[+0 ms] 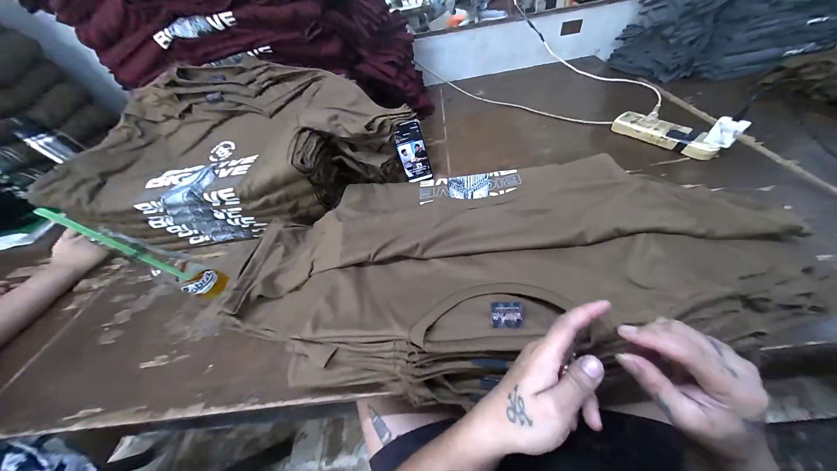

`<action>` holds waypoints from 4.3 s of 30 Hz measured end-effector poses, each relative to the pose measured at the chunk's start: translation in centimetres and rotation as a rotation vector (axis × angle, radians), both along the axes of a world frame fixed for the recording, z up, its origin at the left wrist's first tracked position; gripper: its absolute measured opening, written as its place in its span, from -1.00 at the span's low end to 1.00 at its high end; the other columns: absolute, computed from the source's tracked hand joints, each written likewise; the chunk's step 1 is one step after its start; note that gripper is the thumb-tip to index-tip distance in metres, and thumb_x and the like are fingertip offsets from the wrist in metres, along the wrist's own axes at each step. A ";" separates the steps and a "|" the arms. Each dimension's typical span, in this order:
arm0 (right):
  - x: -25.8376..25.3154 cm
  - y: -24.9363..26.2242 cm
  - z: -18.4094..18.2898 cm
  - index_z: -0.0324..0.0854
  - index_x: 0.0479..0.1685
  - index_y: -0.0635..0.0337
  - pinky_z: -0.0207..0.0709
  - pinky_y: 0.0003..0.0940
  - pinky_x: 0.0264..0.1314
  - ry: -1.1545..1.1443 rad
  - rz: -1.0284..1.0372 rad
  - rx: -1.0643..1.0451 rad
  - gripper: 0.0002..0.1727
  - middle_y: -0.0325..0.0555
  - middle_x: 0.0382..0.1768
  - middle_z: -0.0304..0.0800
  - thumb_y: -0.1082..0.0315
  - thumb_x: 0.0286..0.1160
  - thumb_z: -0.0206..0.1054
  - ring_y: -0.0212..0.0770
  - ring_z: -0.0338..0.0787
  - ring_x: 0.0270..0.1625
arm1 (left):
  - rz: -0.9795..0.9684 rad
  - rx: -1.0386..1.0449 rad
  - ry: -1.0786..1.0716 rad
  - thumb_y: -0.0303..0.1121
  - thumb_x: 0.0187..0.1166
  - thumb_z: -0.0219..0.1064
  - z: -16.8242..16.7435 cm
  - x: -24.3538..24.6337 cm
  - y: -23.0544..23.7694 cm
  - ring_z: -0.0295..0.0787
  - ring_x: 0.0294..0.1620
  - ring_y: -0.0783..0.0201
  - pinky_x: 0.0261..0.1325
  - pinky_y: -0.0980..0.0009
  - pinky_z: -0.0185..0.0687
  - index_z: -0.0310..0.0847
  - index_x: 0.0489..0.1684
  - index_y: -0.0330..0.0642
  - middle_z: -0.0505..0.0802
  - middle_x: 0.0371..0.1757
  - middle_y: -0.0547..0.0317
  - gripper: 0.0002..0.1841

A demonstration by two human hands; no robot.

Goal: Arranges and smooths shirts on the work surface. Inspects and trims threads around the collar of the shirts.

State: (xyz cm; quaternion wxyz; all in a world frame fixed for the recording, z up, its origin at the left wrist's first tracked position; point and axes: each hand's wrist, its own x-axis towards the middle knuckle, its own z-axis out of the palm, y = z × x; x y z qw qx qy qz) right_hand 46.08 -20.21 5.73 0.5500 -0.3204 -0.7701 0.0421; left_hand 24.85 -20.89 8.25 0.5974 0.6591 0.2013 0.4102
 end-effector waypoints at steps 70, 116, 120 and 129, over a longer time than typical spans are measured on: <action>-0.2 -0.2 -1.0 0.64 -0.29 0.18 0.55 -0.70 0.00 0.161 0.221 -0.161 -0.82 -0.19 -0.30 0.67 0.28 0.63 0.30 -0.50 0.68 -0.10 | 0.303 1.279 1.021 -0.37 0.55 0.15 5.3 -1.6 2.1 0.71 -0.51 0.13 -0.57 0.25 0.48 0.82 0.22 0.07 0.82 -0.35 0.18 -0.62; 1.5 10.0 5.5 0.65 -0.11 0.15 0.54 -0.46 -0.35 -0.783 0.587 -0.417 -0.79 -0.21 -0.38 0.72 0.23 0.43 0.30 -0.39 0.68 -0.36 | 0.340 -0.036 0.233 -0.24 0.83 0.11 -1.5 -0.2 2.0 0.60 -0.66 0.57 -0.58 0.62 0.57 0.56 -0.21 -0.21 0.68 -0.57 0.41 -0.74; 1.3 8.5 2.3 0.72 -0.43 0.19 0.52 -0.51 -0.41 -0.500 0.292 -0.056 -0.80 -0.04 -0.25 0.78 0.25 0.38 0.31 -0.33 0.72 -0.34 | 0.350 -0.081 0.168 -0.24 0.89 -0.04 -1.8 -0.1 2.3 0.62 -0.69 0.54 -0.66 0.60 0.56 0.48 -0.10 -0.19 0.79 -0.49 0.38 -0.73; 0.1 5.7 -2.0 0.75 -0.29 0.24 0.65 -0.54 -0.06 -0.154 0.141 -0.023 -0.81 -0.03 -0.31 0.88 0.32 0.52 0.28 -0.33 0.84 -0.16 | 0.355 0.029 0.521 -0.13 0.62 0.38 -0.6 0.4 2.7 0.52 -0.70 0.61 -0.64 0.65 0.50 0.66 -0.10 -0.13 0.63 -0.58 0.45 -0.75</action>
